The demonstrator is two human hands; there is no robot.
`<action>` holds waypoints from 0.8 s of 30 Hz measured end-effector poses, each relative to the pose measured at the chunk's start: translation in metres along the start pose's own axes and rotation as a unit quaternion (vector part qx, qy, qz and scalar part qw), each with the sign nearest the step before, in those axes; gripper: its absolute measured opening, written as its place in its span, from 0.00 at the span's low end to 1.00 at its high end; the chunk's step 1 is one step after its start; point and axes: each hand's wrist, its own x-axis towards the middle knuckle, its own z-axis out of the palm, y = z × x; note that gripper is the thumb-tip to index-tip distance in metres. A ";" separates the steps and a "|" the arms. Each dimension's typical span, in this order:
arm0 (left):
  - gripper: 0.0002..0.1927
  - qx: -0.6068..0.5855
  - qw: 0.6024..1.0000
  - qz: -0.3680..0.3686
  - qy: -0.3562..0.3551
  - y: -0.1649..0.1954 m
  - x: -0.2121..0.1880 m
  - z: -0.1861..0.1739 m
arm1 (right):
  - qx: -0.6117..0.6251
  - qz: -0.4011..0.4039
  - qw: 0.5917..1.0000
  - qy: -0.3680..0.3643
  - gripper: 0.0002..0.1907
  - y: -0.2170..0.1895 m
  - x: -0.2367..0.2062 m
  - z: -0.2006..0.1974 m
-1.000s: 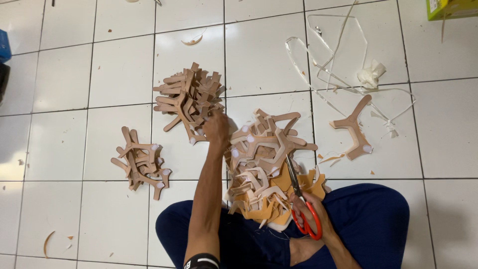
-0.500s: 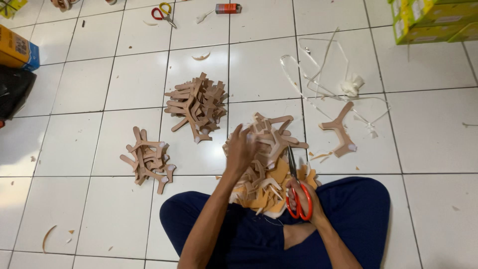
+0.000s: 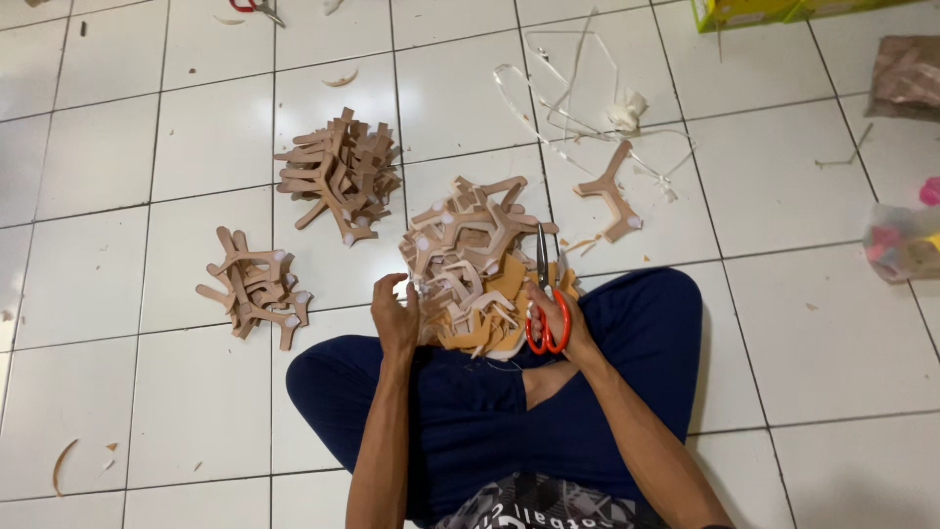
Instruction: The person sits on the floor and uses scissors to trim excess material from the edges of light brown shoe sole components. They handle the parts one at a time, cutting along the edges and placing the finished pieces into a pile.
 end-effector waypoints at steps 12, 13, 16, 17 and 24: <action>0.11 0.036 0.984 0.136 -0.107 0.072 -0.061 0.005 | -0.020 -0.027 0.999 -0.007 0.25 -0.009 -0.025 -0.013; 0.10 0.042 0.986 0.123 -0.108 0.077 -0.065 0.005 | -0.031 -0.038 0.999 -0.003 0.24 -0.009 -0.026 -0.013; 0.09 0.041 0.989 0.098 -0.100 0.084 -0.067 0.004 | -0.060 -0.090 0.994 0.008 0.23 -0.012 -0.022 -0.009; 0.09 0.024 0.990 0.101 -0.091 0.085 -0.066 0.005 | -0.066 -0.122 0.990 0.013 0.22 -0.014 -0.019 -0.005; 0.09 -0.057 0.994 -0.047 -0.082 0.082 -0.050 0.013 | -0.399 -0.197 0.876 0.184 0.24 -0.037 0.049 0.033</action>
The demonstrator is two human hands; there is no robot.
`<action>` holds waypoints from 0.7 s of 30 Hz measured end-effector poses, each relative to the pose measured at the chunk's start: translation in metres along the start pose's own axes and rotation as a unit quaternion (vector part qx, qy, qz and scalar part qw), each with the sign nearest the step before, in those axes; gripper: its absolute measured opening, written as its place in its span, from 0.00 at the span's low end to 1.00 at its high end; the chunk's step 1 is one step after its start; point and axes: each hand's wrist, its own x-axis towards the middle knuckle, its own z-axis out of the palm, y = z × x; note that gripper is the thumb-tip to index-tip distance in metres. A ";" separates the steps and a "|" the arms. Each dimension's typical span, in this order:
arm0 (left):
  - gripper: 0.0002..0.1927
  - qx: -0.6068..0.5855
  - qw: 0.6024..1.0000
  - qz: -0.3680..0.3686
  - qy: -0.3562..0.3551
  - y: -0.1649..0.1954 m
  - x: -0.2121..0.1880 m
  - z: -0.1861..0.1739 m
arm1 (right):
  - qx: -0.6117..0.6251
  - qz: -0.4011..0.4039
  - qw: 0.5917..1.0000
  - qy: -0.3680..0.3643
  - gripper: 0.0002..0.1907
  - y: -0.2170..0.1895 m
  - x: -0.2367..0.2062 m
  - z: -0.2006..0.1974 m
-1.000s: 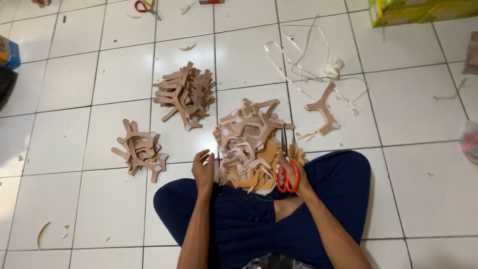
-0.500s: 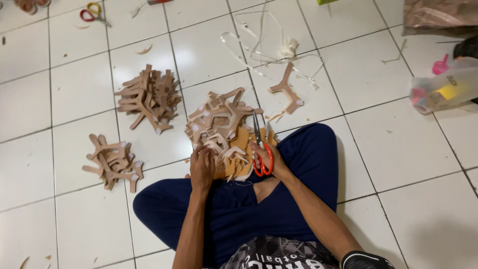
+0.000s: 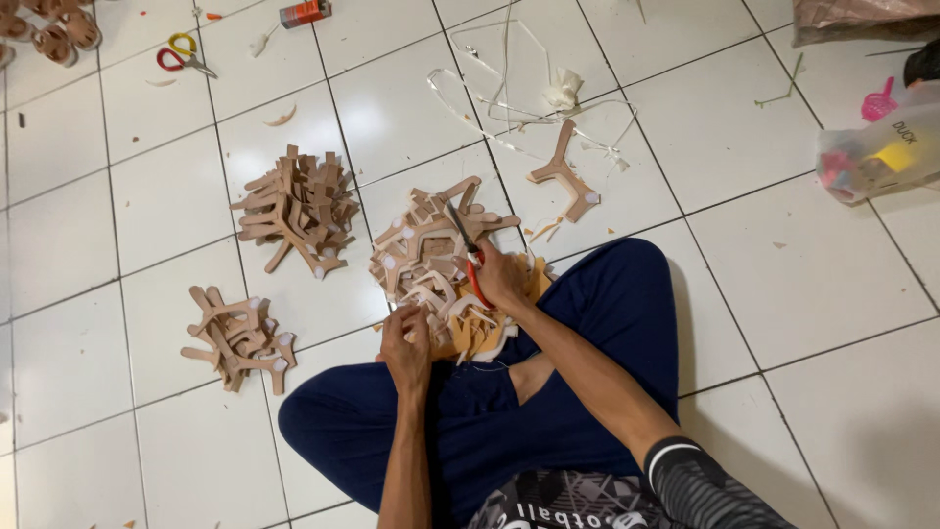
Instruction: The person sits on the floor and uses scissors to trim excess material from the edges of light brown shoe sole components. They handle the parts one at a time, cutting along the edges and placing the finished pieces into a pile.
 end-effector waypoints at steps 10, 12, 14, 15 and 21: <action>0.12 -0.035 0.998 -0.059 -0.009 -0.006 0.011 0.003 | 0.131 0.110 0.985 0.026 0.20 0.031 0.025 0.010; 0.12 -0.030 0.996 -0.082 -0.024 -0.006 0.012 0.004 | 0.226 0.112 0.967 0.035 0.16 0.048 0.022 -0.005; 0.12 -0.037 0.996 -0.083 -0.025 -0.006 0.012 0.005 | 0.349 0.110 0.929 0.047 0.13 0.060 0.019 -0.019; 0.12 -0.041 0.995 -0.081 -0.026 -0.006 0.013 0.005 | 0.410 0.106 0.904 0.055 0.12 0.064 0.019 -0.027; 0.13 -0.014 0.995 -0.093 -0.029 -0.008 0.014 0.005 | 0.239 0.067 0.967 0.063 0.17 0.067 0.033 -0.085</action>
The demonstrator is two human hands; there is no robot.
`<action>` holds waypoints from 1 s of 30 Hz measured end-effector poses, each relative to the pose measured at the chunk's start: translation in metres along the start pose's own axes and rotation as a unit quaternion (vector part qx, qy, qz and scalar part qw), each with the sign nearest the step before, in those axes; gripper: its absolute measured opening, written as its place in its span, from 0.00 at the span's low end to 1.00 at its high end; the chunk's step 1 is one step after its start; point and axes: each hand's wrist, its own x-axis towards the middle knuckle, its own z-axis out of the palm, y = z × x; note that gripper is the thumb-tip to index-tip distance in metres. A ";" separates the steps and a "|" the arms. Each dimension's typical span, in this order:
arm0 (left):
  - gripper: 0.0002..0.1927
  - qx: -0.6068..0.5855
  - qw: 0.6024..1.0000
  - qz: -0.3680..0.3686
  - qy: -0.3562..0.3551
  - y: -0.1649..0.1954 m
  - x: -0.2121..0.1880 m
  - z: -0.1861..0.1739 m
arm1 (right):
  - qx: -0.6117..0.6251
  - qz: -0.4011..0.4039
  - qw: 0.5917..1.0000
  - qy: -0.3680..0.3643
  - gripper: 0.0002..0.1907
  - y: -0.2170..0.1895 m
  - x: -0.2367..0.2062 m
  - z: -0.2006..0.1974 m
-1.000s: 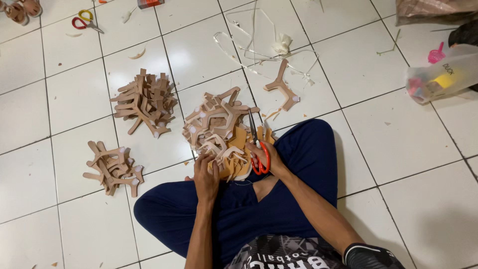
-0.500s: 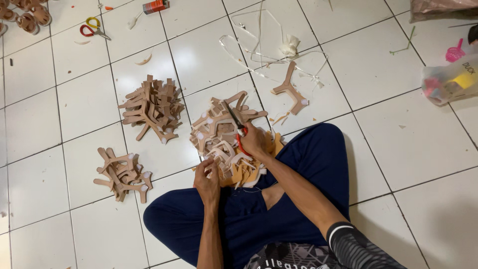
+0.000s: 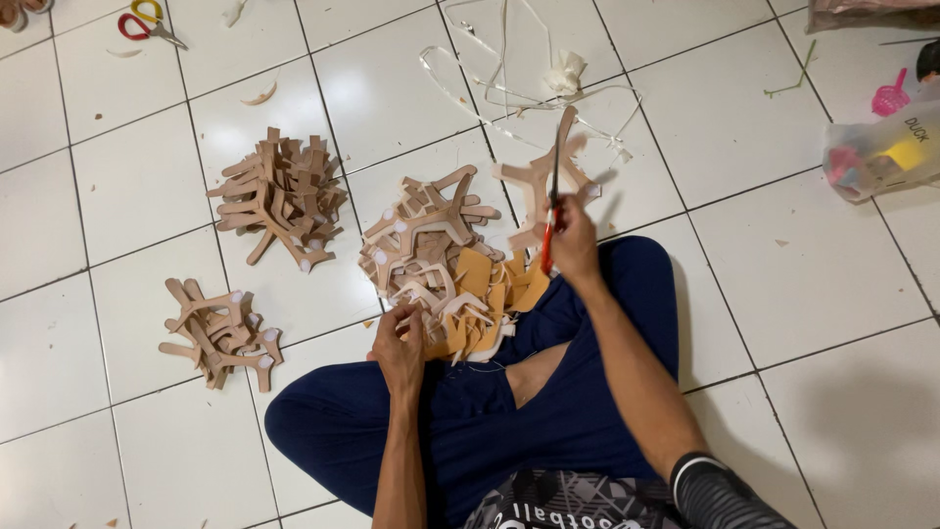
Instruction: The person sits on the floor and uses scissors to trim excess material from the edges of light brown shoe sole components. They handle the parts one at a time, cutting along the edges and placing the finished pieces into a pile.
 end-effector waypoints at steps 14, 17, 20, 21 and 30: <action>0.24 0.213 0.936 0.281 -0.013 -0.010 0.025 0.025 | -0.279 -0.076 0.956 -0.055 0.32 0.028 0.043 -0.005; 0.25 0.295 0.900 0.320 -0.037 -0.011 0.048 0.039 | -0.337 -0.089 0.926 -0.143 0.32 0.038 0.040 0.011; 0.14 0.347 0.890 0.279 -0.099 -0.012 0.057 0.043 | -0.374 -0.129 0.907 -0.144 0.28 0.040 0.041 0.012; 0.09 0.358 0.890 0.253 -0.128 -0.013 0.056 0.040 | -0.375 -0.115 0.909 -0.143 0.28 0.040 0.042 0.011; 0.18 0.290 0.902 0.298 -0.117 0.000 0.051 0.020 | -0.291 -0.011 0.949 -0.119 0.29 0.006 0.026 0.031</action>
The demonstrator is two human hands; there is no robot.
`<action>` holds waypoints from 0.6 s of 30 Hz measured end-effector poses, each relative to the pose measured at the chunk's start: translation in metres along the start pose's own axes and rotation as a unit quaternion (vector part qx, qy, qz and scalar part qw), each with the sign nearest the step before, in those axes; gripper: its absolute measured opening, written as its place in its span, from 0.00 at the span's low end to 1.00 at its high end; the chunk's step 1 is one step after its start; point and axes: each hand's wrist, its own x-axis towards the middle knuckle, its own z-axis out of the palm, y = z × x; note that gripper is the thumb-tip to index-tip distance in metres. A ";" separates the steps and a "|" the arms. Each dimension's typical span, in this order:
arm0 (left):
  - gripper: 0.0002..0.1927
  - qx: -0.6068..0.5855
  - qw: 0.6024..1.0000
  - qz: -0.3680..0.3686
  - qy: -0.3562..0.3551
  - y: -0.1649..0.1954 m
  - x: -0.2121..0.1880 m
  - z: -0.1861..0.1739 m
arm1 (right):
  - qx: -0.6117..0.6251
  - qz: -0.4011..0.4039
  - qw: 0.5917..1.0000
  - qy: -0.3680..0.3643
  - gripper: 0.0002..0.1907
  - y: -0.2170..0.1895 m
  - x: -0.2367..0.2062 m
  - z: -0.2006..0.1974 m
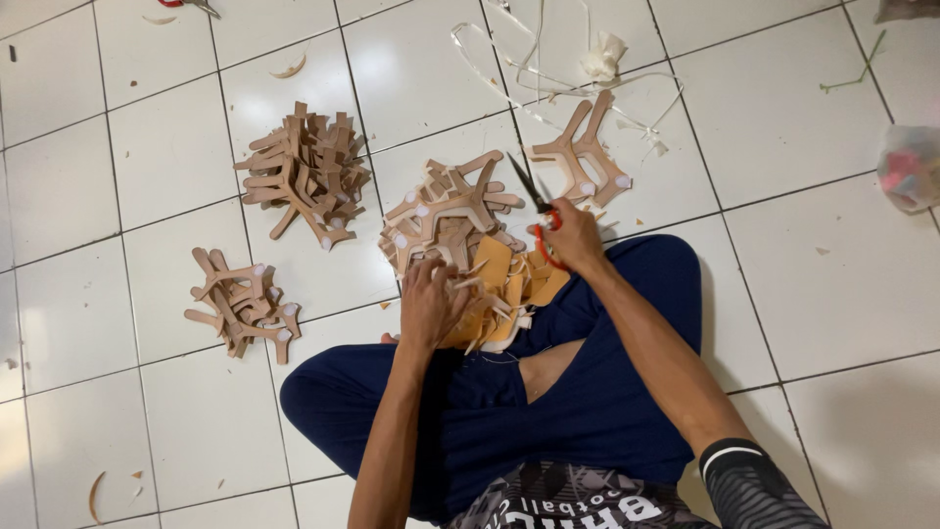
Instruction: The person sits on the floor and uses scissors to trim excess material from the edges of light brown shoe sole components. They handle the parts one at a time, cutting along the edges and placing the finished pieces into a pile.
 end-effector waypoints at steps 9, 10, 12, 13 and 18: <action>0.21 0.277 0.955 -0.054 -0.091 0.016 0.070 0.026 | 0.043 -0.209 0.975 0.067 0.26 -0.051 -0.003 0.044; 0.20 0.275 0.956 -0.039 -0.097 0.015 0.069 0.026 | 0.043 -0.238 0.967 0.080 0.25 -0.052 -0.003 0.047; 0.18 0.269 0.957 -0.007 -0.109 0.015 0.066 0.024 | 0.055 -0.236 0.967 0.075 0.23 -0.053 0.002 0.049; 0.14 0.264 0.959 -0.001 -0.106 0.017 0.064 0.021 | 0.067 -0.205 0.975 0.058 0.22 -0.052 0.004 0.050; 0.11 0.145 0.986 0.081 0.020 0.034 0.033 -0.010 | 0.095 -0.149 0.984 0.038 0.24 -0.042 0.014 0.046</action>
